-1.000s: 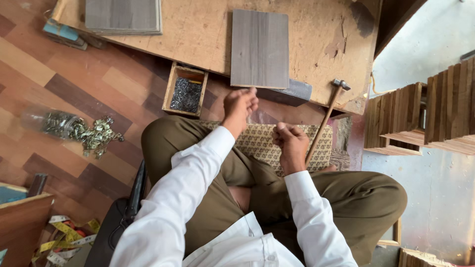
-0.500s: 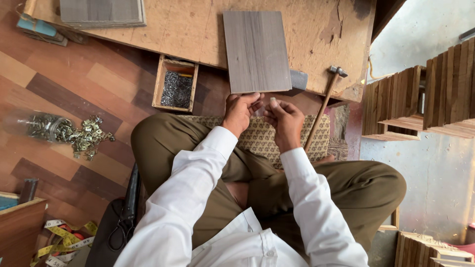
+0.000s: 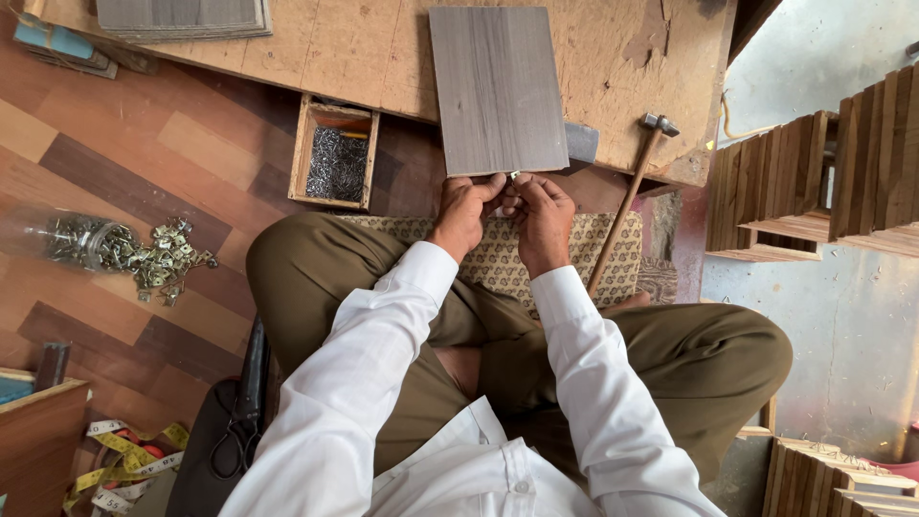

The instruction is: The person sits cross-legged and repeatedly assembles small wooden frames by placing a rectangular panel into a frame, inserting nails, and hammering them in. The person handles panels, frames, nails, and a hammer, working one unit at a time.

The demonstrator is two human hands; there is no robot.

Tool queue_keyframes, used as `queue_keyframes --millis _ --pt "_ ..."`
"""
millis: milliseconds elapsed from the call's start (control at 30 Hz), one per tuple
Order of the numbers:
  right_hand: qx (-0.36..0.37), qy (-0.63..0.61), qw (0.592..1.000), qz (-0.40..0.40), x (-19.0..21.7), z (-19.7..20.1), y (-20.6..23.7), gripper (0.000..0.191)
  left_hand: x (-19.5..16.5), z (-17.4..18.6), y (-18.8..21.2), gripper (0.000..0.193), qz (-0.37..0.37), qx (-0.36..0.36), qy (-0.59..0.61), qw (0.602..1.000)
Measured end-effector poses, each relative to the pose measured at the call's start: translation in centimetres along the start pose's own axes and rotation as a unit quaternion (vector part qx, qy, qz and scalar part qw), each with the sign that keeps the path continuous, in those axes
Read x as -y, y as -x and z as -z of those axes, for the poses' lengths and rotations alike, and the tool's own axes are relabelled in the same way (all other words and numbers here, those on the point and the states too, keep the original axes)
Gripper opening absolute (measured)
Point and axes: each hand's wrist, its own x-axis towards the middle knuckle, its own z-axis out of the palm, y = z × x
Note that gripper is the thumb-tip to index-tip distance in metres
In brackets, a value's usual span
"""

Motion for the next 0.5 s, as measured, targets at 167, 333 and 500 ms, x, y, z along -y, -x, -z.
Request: queue_keyframes --millis 167,333,500 --pt "-0.011 -0.014 1.000 -0.011 -0.2 0.2 -0.3 0.010 0.0 0.0 -0.2 0.013 0.010 -0.001 -0.006 1.000" --pt "-0.015 -0.030 0.999 -0.035 -0.1 0.5 -0.5 0.011 0.6 0.5 -0.5 0.014 0.009 0.005 -0.006 1.000" --pt "-0.060 -0.062 0.992 -0.087 0.1 0.4 -0.7 0.011 1.2 0.9 -0.8 0.013 0.025 0.025 -0.001 0.999"
